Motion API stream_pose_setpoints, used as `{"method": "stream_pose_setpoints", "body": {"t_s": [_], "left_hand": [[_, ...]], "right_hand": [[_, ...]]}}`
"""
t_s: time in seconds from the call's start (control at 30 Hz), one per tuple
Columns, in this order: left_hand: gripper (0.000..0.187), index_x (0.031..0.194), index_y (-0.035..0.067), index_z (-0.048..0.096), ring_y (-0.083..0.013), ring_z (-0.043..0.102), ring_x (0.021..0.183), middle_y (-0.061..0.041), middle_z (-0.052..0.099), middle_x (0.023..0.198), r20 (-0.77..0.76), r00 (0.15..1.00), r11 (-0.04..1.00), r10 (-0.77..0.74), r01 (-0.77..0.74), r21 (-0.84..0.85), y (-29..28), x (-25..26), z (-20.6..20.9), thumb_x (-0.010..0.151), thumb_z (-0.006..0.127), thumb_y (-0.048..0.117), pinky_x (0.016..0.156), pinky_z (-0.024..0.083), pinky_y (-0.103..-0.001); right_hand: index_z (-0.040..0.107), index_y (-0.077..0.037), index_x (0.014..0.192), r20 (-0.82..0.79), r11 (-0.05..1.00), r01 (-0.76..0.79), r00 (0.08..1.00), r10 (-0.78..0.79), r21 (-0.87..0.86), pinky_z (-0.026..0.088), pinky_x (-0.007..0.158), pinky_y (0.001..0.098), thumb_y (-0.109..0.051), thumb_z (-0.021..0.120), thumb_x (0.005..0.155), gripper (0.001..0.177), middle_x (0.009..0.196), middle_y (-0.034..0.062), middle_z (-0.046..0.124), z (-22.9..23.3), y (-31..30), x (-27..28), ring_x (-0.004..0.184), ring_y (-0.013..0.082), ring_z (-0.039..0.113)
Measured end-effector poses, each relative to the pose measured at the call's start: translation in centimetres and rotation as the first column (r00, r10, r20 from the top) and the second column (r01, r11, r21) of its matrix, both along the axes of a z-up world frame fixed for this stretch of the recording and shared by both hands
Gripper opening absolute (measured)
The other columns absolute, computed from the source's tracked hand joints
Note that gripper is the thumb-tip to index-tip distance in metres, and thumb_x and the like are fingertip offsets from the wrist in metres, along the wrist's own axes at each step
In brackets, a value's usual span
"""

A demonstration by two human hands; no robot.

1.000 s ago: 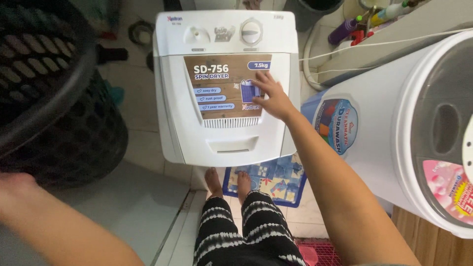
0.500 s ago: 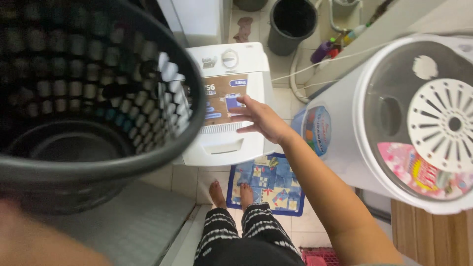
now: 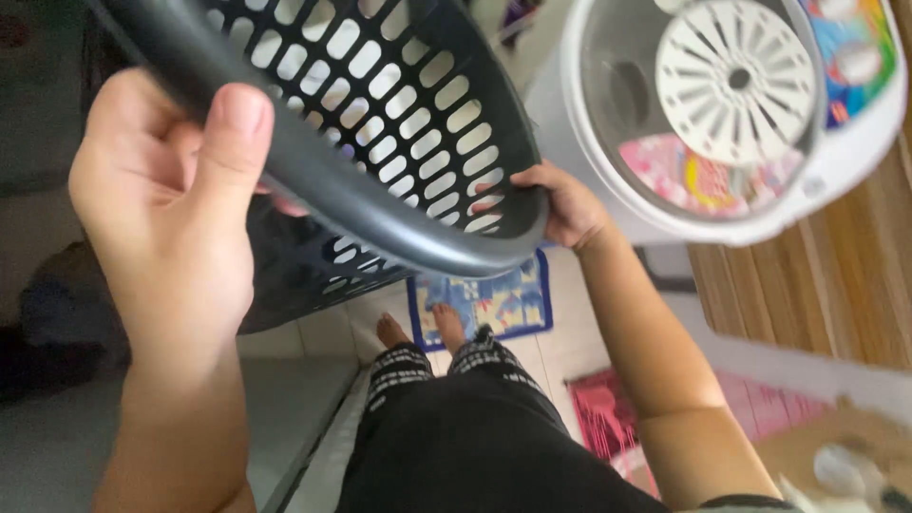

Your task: Plug in and operate a portable spin dryer in a bathroom.

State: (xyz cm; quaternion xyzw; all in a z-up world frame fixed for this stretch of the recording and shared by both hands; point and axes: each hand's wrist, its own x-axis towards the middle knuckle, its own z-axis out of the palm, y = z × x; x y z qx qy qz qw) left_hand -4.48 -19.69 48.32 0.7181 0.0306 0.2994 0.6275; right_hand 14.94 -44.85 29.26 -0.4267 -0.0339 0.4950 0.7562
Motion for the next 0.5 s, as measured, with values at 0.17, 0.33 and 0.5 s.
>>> {"method": "stream_pose_setpoints", "body": {"t_s": [0.17, 0.33, 0.5], "left_hand": [[0.018, 0.112, 0.001, 0.056, -0.0128, 0.071, 0.079, -0.011, 0.071, 0.096, -0.043, 0.952, 0.952, -0.303, 0.3, -0.062, -2.8, 1.8, -0.4, 0.117, 0.056, 0.018, 0.076, 0.059, -0.022], [0.023, 0.107, 0.001, 0.058, -0.0146, 0.073, 0.082, -0.012, 0.072, 0.099, -0.072, 0.863, 0.866, -0.499, 0.498, -0.035, -5.3, 3.8, -1.7, 0.119, 0.051, 0.018, 0.076, 0.061, -0.023], [0.017, 0.109, 0.001, 0.061, -0.0151, 0.075, 0.082, -0.013, 0.074, 0.104, -0.166, 0.775, 0.791, -0.61, 0.606, -0.082, -8.6, 3.9, -2.4, 0.113, 0.051, 0.014, 0.074, 0.062, -0.025]], "right_hand": [[0.044, 0.011, 0.141, -0.071, 0.991, 0.121, 0.99, -0.124, -0.051, 0.058, 0.098, 0.0514, -0.015, 0.055, 0.091, 0.057, 0.122, 0.0321, 0.063, -1.6, -8.5, -1.1, 0.108, 0.0416, 0.069], [0.046, 0.012, 0.141, -0.118, 0.978, 0.166, 0.976, -0.181, -0.123, 0.057, 0.097, 0.0521, -0.018, 0.053, 0.091, 0.058, 0.125, 0.0345, 0.062, -3.0, -15.0, -2.8, 0.108, 0.0423, 0.067], [0.046, 0.014, 0.138, -0.158, 0.964, 0.176, 0.965, -0.209, -0.2, 0.057, 0.096, 0.0539, -0.02, 0.052, 0.088, 0.06, 0.125, 0.0352, 0.063, -2.9, -18.6, -5.8, 0.11, 0.0447, 0.067]]}}
